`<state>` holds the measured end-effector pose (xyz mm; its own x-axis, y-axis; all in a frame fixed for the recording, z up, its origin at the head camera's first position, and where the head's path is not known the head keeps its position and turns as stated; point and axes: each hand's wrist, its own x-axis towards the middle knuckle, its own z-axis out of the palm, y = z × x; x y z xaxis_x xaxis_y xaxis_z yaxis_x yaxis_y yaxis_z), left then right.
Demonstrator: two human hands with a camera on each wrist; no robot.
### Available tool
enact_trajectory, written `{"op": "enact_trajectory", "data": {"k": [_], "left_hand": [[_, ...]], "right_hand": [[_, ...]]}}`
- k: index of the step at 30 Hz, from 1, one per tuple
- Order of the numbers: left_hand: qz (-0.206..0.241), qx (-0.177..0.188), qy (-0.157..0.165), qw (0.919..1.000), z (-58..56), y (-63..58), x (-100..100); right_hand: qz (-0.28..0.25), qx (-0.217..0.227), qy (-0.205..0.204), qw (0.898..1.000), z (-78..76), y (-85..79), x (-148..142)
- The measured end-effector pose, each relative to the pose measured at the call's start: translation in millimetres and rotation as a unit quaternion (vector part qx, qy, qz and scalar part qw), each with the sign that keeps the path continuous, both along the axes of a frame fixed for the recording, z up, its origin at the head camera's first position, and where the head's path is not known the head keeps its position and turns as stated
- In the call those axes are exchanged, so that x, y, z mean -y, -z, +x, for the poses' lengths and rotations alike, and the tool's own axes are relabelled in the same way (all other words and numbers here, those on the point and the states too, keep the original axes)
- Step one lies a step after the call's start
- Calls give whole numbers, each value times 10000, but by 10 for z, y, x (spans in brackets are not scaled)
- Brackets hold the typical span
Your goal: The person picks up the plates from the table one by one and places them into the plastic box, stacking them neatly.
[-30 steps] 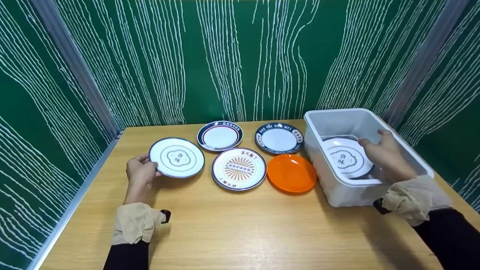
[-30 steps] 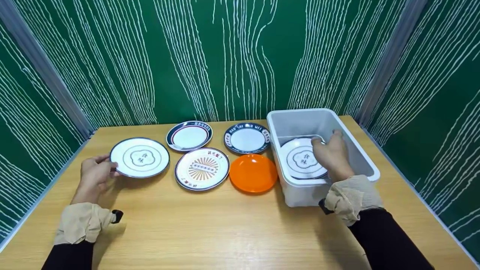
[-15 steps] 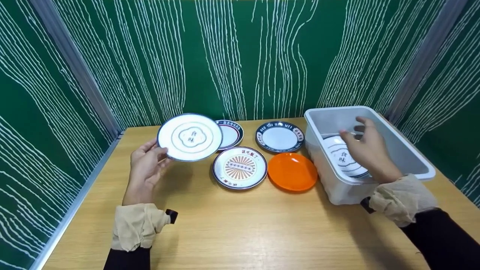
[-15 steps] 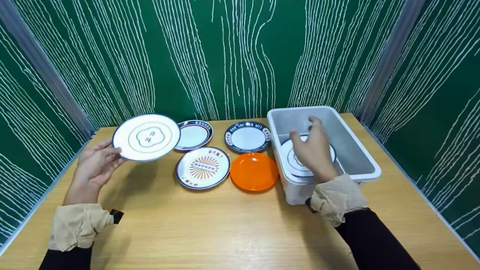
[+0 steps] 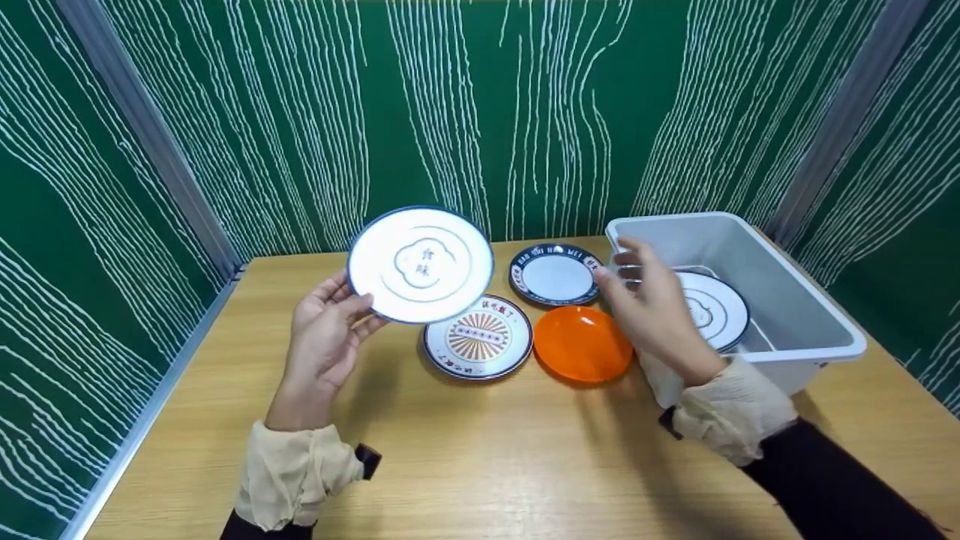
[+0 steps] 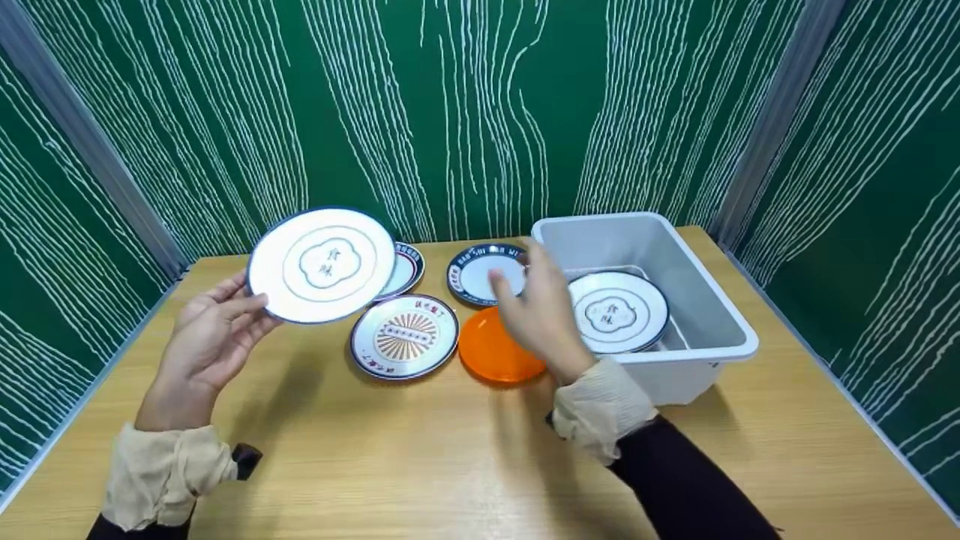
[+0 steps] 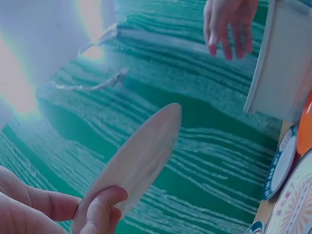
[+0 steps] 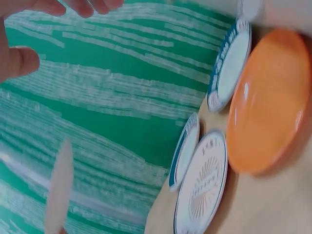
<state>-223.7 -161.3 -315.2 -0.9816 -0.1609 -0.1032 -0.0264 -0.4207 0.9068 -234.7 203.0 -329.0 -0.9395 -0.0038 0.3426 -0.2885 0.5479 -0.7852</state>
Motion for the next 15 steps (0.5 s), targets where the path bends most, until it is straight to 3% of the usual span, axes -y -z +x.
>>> {"op": "enact_trajectory", "data": {"k": [5,7,9,11,15], "left_hand": [[113,-259,116,9995,87,66,-263],[180,-293,170,9993,129,88,-359],[241,-323,220,9989,163,103,-446],[284,-327,234,9988,197,114,-526],[381,-311,184,9986,257,147,-682]], "right_hand": [[-27,-76,-232,9997,0,117,247],[-204,157,-404,9989,9,148,315],[-750,571,-686,9932,25,159,371],[-1612,1077,-1008,9758,45,156,421],[-3446,1926,-1447,9073,95,118,468]]}}
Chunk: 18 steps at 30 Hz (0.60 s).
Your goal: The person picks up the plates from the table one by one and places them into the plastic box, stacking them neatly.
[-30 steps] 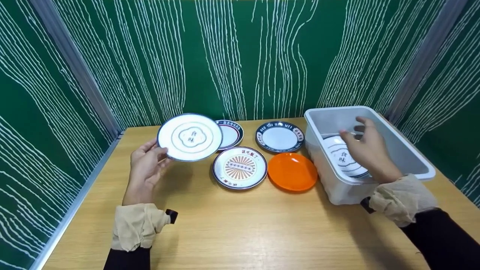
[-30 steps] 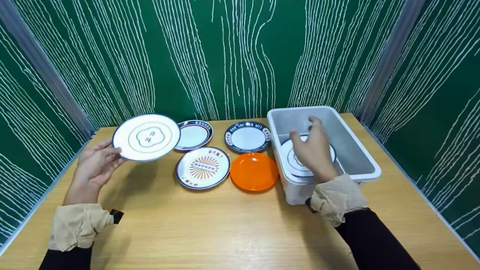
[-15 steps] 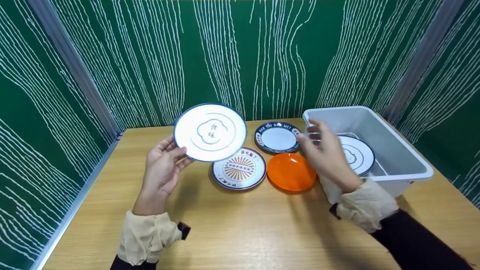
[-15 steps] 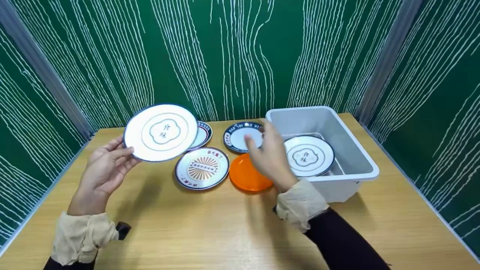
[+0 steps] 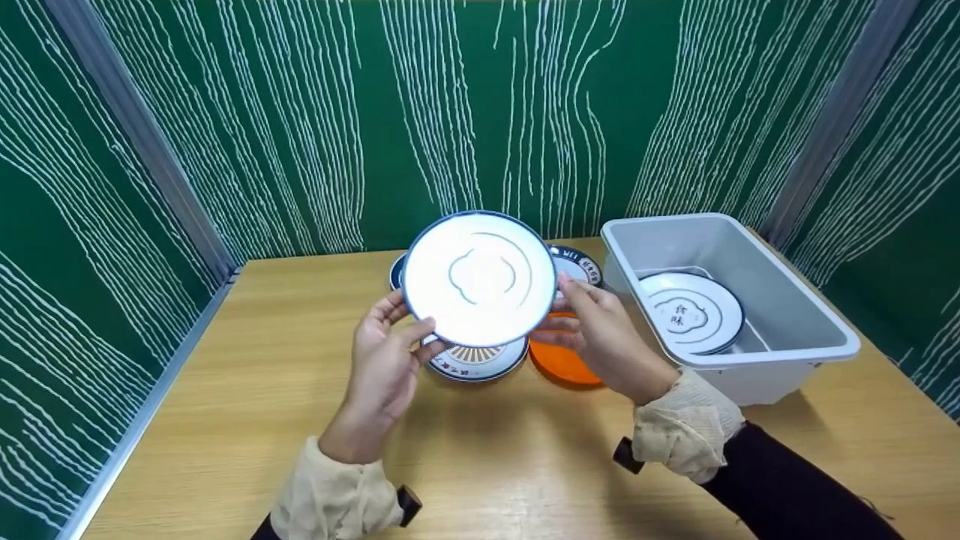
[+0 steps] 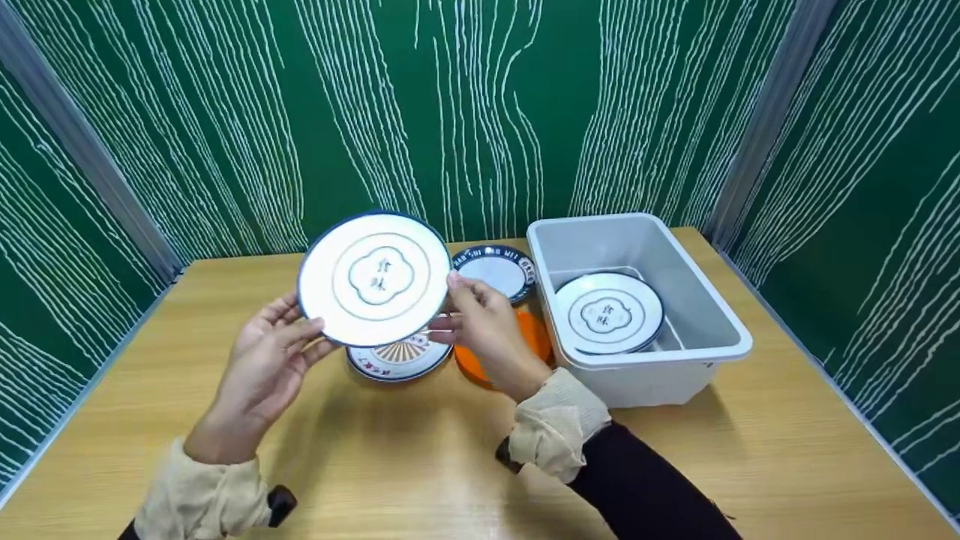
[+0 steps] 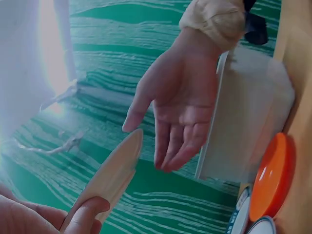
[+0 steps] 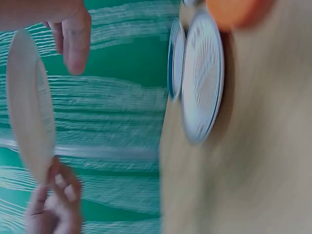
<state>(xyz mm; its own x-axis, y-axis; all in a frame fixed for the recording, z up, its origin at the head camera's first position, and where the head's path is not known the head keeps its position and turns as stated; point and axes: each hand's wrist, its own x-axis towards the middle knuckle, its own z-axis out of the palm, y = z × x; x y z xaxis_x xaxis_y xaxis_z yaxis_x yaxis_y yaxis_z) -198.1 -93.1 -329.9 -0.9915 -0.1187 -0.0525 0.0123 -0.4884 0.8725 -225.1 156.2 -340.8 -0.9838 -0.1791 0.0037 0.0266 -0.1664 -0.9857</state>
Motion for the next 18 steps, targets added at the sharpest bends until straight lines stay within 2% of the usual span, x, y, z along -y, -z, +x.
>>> {"op": "enact_trajectory", "data": {"k": [2,5,11,18], "left_hand": [[13,26,-21,10000,21,28,-47],[93,37,-21,9999,42,72,-133],[137,-170,16,9998,53,139,-251],[-165,-446,273,9985,50,216,-269]], "right_hand": [[-515,296,-24,9982,17,-19,22],[-770,401,69,9962,37,-44,9],[-654,294,281,9970,41,-71,-58],[-487,271,387,9977,36,-111,-163]]}}
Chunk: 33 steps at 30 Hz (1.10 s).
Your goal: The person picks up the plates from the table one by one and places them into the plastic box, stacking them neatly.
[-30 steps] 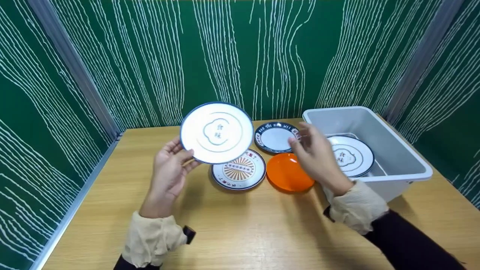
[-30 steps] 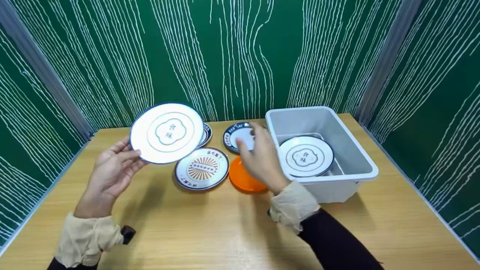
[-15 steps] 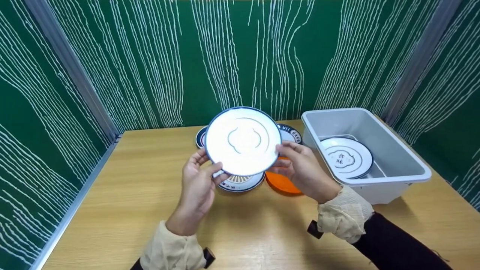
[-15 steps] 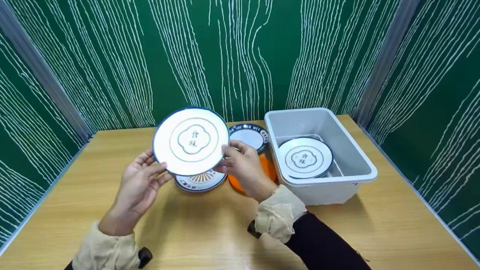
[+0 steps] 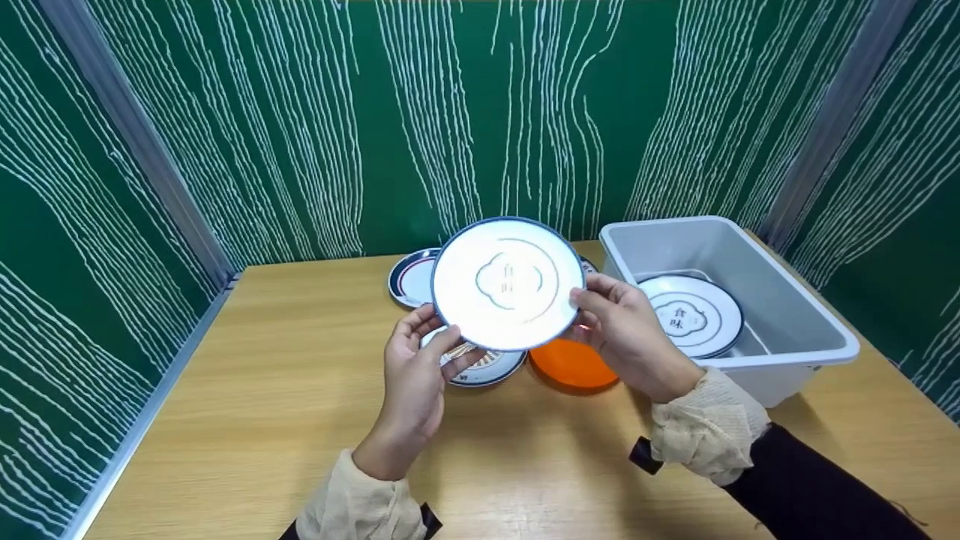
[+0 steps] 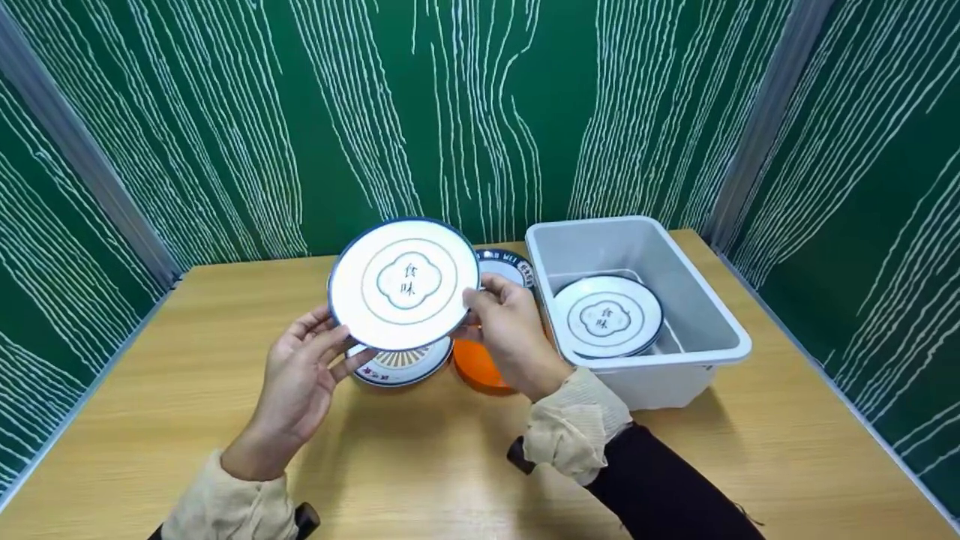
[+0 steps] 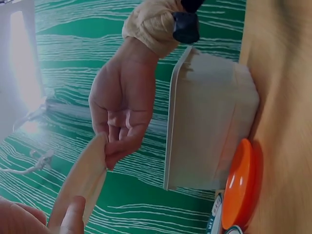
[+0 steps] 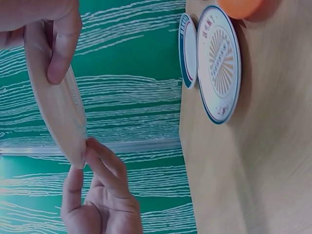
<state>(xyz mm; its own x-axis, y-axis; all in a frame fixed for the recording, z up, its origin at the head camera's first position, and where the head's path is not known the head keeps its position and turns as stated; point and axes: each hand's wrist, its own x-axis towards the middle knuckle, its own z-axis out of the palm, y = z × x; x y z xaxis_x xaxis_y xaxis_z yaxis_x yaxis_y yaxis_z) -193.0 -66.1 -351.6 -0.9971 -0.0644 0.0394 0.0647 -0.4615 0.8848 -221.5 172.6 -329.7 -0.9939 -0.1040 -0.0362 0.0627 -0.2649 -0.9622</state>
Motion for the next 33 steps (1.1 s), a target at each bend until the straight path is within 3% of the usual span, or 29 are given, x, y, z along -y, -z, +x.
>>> {"op": "enact_trajectory", "data": {"k": [6,18,23,28,31,33], "left_hand": [[-305,87,-88,9995,-106,41,52],[-1067,588,-635,9905,-518,394,194],[-1851,904,-561,9769,-679,590,254],[-2875,962,-460,9518,-821,784,335],[-3210,1001,-496,9405,-886,825,398],[-3254,1097,-484,9380,-928,842,428]], "right_hand": [[4,131,173,9998,1,-102,-172],[-313,-99,406,9986,-13,-157,-766],[-468,-13,751,9961,-34,-145,-1079],[-327,216,1377,9897,-77,-128,-1303],[-435,541,1800,9812,-124,-118,-1398],[-530,801,2029,9745,-145,-115,-1466]]}}
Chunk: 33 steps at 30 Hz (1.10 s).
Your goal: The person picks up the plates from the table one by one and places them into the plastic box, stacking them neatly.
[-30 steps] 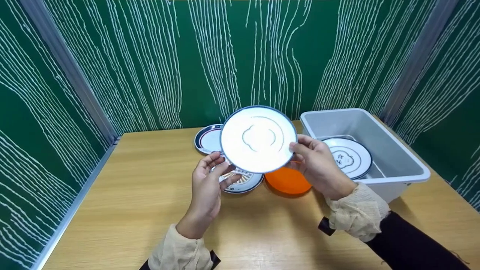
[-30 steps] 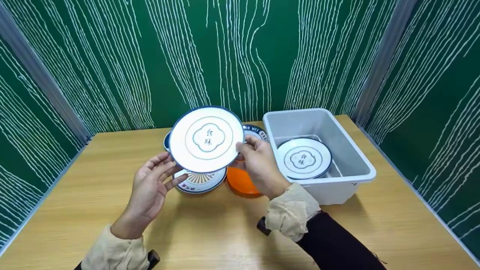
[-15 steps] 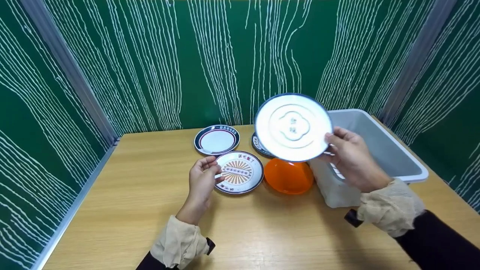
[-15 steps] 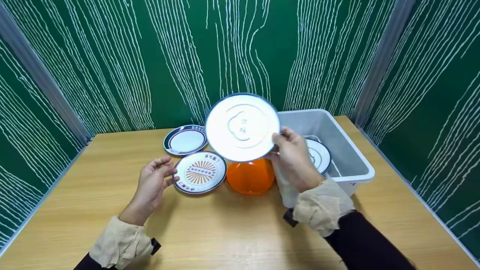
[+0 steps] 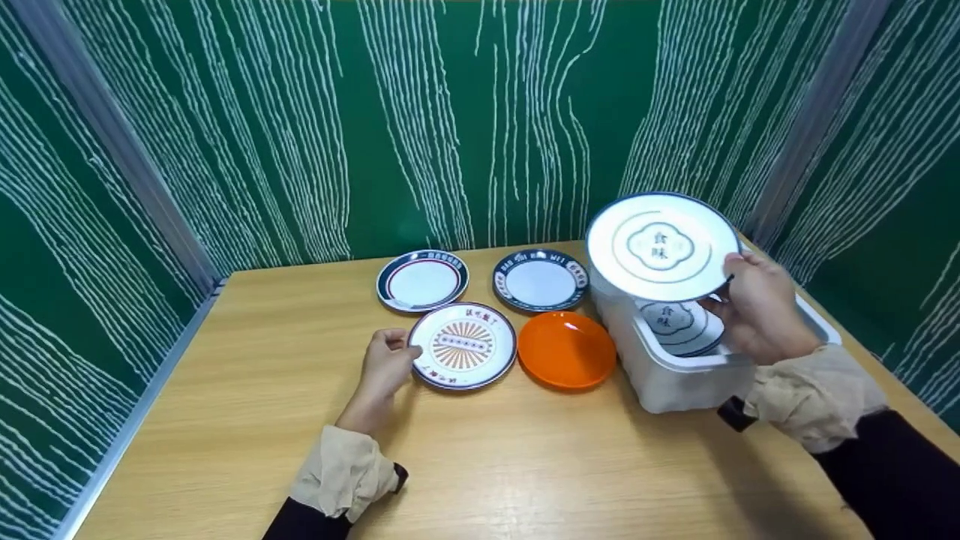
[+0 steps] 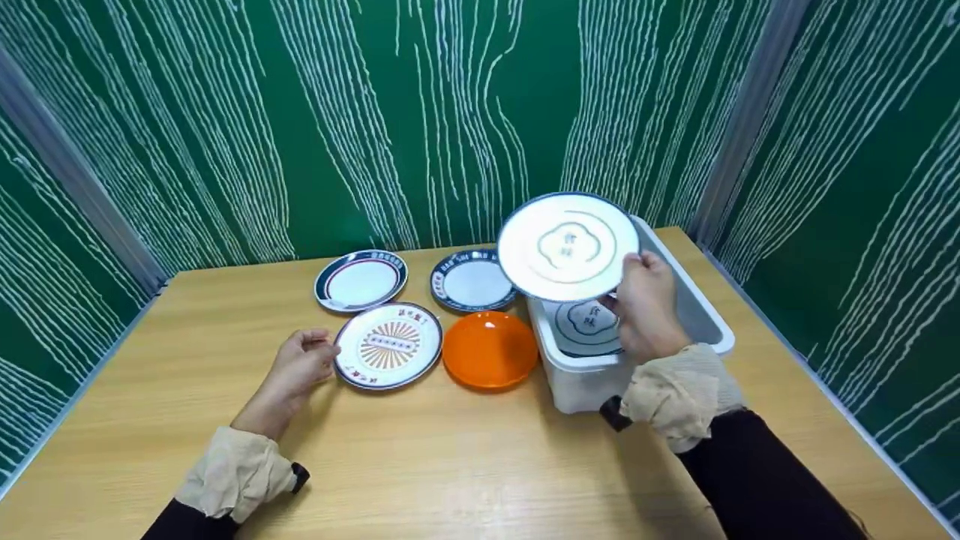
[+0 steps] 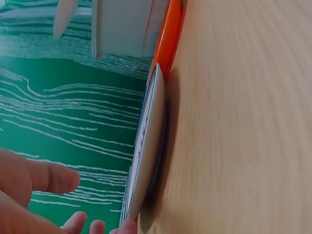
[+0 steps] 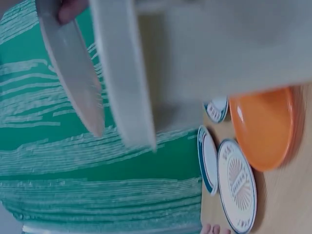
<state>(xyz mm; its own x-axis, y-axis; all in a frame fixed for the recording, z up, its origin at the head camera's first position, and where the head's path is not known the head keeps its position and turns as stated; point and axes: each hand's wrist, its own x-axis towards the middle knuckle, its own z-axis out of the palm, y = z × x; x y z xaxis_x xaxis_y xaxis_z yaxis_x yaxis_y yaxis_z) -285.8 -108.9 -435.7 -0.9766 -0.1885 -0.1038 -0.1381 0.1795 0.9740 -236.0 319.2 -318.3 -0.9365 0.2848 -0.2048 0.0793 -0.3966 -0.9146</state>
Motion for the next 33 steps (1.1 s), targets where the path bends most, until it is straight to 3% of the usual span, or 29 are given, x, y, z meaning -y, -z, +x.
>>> {"op": "enact_trajectory", "data": {"k": [11,16,21,33], "left_hand": [[187,854,242,9959,-276,1,71],[-197,1202,436,9916,-374,-18,98],[-465,1207,475,9905,-406,-25,96],[-419,1101,317,9925,-388,43,103]], "right_hand": [[-305,752,524,9953,-113,-15,-272],[-64,1060,523,9930,-131,3,-328],[212,1304,409,9904,-168,34,-372],[497,1454,-18,9881,-269,111,-414]]}}
